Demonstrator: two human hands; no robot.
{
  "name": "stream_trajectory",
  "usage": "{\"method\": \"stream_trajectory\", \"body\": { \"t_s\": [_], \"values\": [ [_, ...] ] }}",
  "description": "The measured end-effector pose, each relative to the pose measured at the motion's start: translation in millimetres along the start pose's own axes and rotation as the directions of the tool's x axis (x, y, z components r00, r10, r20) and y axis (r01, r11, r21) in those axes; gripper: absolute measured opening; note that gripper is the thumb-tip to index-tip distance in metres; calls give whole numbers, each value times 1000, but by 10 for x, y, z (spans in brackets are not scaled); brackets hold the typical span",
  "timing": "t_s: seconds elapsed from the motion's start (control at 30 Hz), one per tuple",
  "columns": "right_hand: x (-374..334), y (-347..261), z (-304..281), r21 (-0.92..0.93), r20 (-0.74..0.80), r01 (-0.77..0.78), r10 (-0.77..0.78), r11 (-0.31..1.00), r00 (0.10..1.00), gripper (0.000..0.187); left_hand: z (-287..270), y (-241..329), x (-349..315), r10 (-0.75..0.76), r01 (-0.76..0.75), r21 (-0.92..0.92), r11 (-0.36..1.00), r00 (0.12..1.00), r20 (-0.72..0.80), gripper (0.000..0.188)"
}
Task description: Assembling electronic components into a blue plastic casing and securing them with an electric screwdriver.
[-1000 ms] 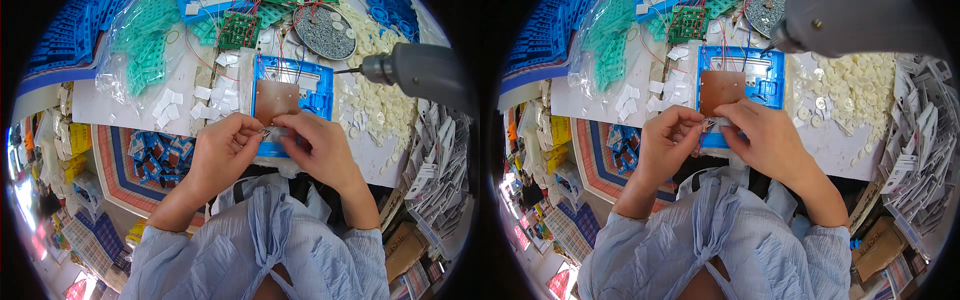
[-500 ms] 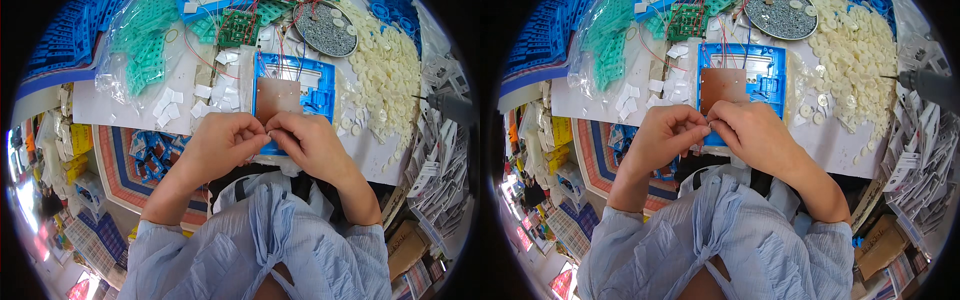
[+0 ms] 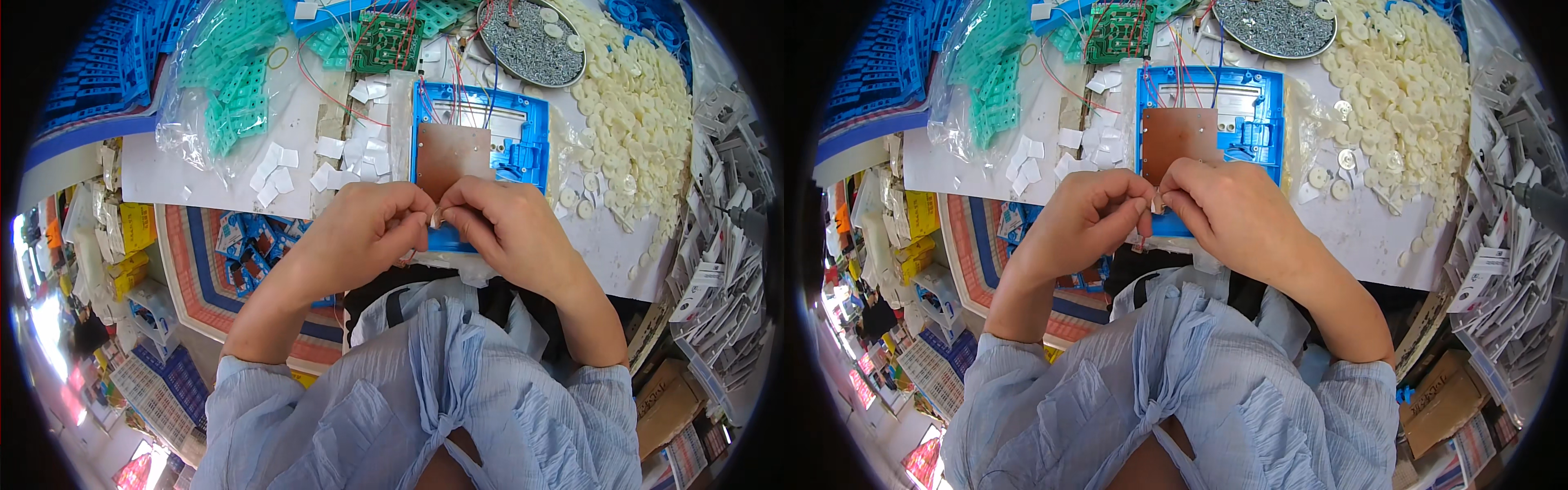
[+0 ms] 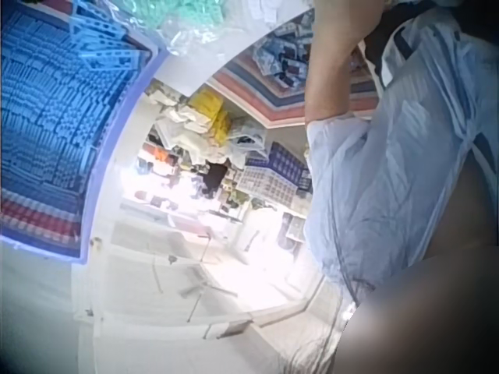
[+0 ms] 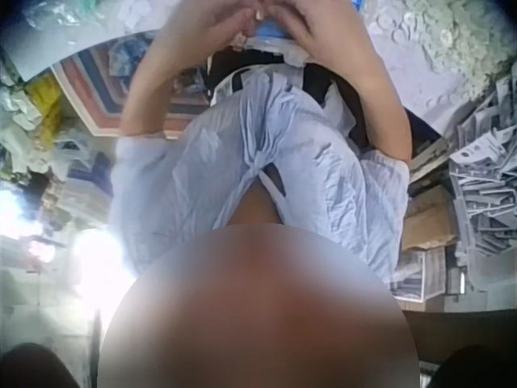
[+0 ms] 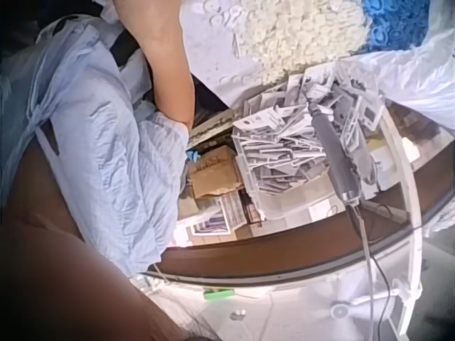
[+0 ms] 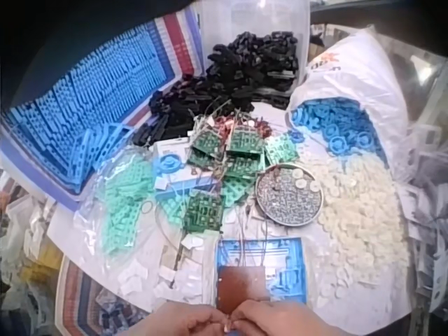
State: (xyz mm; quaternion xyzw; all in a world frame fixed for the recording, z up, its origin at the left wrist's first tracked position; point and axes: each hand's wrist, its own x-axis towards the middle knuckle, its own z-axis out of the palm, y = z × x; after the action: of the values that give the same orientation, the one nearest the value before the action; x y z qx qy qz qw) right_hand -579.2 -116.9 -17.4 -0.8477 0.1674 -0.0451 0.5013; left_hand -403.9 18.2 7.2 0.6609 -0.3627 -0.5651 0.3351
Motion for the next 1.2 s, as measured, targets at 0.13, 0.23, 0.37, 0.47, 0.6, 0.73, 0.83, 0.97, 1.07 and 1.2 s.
{"method": "stream_trajectory", "body": {
  "t_s": [0.13,0.23,0.37,0.47,0.6,0.73,0.83,0.97,1.07,1.2],
  "values": [
    [7,-12,-10,-4,12,-1,1,1000,1000,9,8,-167,-6,151,-150,18,988,988,-18,5],
    [3,-13,-10,-5,10,8,-8,1000,1000,9,27,-120,12,165,-161,112,981,986,-27,4],
    [6,-22,-4,-16,9,34,-34,999,999,9,71,-104,30,234,-217,222,951,970,-57,4],
    [6,-4,9,9,0,29,-29,1000,1000,9,79,-120,34,281,-252,274,928,957,-73,4],
    [10,8,3,44,-13,48,-48,998,999,8,73,-106,17,208,-188,193,963,975,-85,4],
    [-3,9,19,44,-20,21,-20,999,1000,8,73,-98,7,223,-206,180,962,972,-76,4],
    [0,-11,2,24,-8,28,-28,999,1000,9,82,-127,22,232,-214,185,959,969,-84,4],
    [6,18,15,38,-16,42,-42,998,999,9,64,-98,37,232,-207,248,946,970,-73,8],
    [17,14,0,30,-19,61,-60,998,998,9,55,-92,36,217,-193,249,949,974,-71,10],
    [21,-1,-2,16,-10,36,-36,999,999,9,49,-86,24,175,-158,198,967,982,-67,10]
  ]
}}
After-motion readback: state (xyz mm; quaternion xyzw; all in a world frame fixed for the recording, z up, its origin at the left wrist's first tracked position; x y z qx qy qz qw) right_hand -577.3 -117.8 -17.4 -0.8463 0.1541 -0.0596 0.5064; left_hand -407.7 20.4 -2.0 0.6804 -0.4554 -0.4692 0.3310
